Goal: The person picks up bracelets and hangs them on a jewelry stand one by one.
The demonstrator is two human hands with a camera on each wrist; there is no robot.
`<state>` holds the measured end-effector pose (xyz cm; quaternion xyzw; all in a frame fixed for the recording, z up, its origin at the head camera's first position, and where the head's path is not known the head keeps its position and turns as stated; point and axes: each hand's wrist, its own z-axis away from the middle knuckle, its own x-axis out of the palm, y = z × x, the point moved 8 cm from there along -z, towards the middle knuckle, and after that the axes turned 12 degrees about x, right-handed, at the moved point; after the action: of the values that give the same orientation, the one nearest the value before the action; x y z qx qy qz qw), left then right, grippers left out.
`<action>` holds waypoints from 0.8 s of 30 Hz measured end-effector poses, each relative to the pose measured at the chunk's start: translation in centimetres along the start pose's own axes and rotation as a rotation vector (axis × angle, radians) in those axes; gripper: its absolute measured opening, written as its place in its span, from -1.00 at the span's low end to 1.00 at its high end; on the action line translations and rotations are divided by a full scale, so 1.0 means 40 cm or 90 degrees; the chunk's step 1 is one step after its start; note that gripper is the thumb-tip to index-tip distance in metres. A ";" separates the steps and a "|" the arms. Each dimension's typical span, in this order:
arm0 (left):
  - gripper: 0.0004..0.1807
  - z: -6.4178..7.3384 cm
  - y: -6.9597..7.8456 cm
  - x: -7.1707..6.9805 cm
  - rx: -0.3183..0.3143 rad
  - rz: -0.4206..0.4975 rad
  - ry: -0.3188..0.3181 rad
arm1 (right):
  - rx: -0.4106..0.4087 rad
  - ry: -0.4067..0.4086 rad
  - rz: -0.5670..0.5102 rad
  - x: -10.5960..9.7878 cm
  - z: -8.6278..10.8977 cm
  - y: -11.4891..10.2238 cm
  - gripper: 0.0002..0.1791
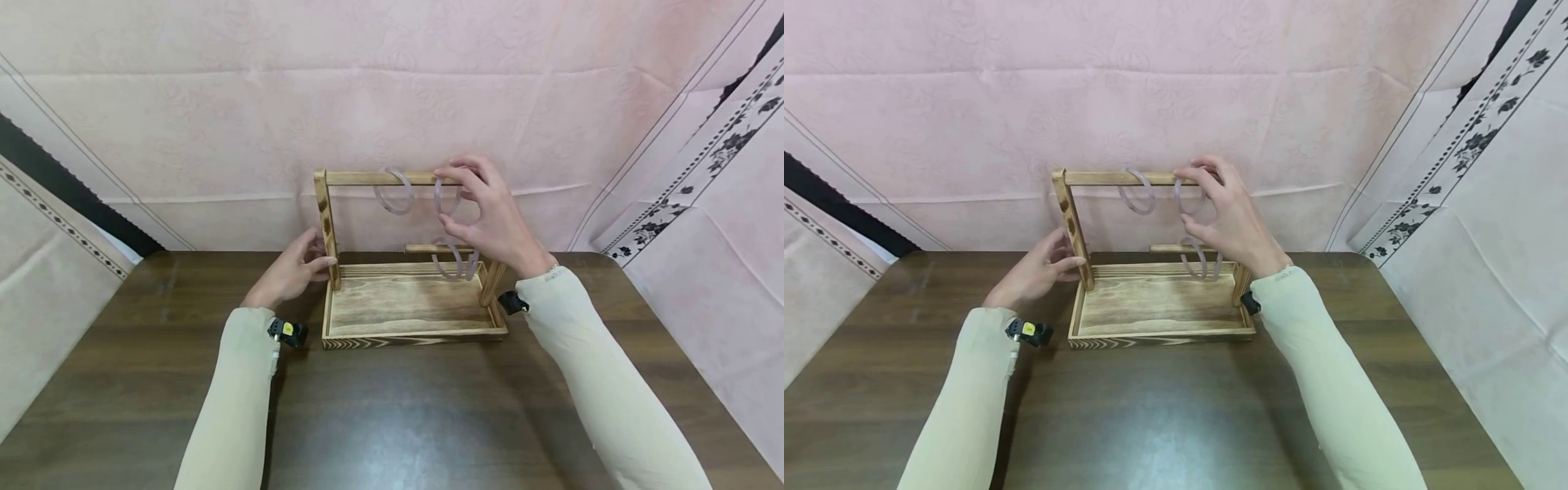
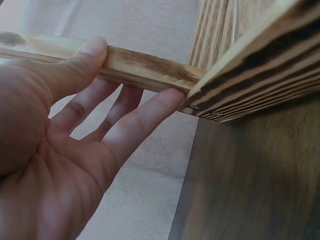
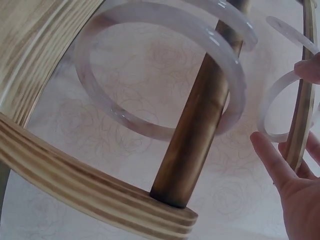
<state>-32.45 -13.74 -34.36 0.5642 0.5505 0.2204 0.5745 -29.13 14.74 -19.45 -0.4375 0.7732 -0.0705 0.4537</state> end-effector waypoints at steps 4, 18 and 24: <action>-0.73 0.000 -0.002 -0.001 0.000 -0.001 0.005 | -0.002 -0.005 0.009 0.002 -0.001 -0.002 -0.34; -0.75 0.001 0.004 0.001 0.005 -0.011 -0.003 | 0.000 -0.030 0.017 0.019 -0.005 -0.010 -0.35; -0.76 0.001 0.007 0.008 0.007 -0.024 -0.005 | 0.005 -0.033 0.019 0.022 -0.003 -0.008 -0.31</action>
<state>-32.24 -13.42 -34.25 0.5578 0.5601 0.2041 0.5775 -29.22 13.85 -19.76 -0.4261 0.7672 -0.0551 0.4762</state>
